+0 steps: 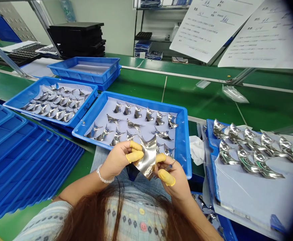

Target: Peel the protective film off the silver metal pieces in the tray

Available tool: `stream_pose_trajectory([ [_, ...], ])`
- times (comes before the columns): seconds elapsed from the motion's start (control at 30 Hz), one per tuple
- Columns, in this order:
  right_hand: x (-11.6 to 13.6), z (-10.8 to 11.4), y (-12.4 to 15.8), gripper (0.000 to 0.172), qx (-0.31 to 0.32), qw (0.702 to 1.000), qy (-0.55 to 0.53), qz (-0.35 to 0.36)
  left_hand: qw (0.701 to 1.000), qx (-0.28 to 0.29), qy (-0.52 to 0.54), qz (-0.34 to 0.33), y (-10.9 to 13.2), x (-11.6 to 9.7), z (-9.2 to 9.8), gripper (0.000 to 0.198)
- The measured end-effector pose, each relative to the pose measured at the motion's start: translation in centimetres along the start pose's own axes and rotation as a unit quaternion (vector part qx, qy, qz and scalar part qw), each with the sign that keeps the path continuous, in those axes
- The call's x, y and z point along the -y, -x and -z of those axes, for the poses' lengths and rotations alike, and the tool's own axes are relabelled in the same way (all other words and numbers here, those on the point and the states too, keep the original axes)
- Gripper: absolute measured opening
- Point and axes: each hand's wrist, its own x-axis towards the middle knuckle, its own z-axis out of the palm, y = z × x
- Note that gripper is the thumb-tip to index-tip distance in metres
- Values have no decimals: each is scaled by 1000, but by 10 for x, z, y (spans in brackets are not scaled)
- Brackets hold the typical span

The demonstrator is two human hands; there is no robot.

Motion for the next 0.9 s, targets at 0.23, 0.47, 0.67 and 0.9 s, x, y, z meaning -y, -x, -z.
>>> stream_pose_trajectory([
  [0.23, -4, -7, -10, 39, -89, 995, -6, -36, 997, 25, -68, 29, -3, 9, -1, 16],
  [0.47, -4, 10, -20, 35, -159, 981, -107, -3, 989, -4, -142, -41, -22, 10, 21, 16],
  [0.67, -35, 41, -16, 33, -143, 982, -116, 33, 812, -217, -527, -129, -109, -41, 92, 25],
  [0.9, -55, 49, -16, 38, -100, 990, -101, 0, 682, -262, -683, -1, -201, -68, 151, 21],
])
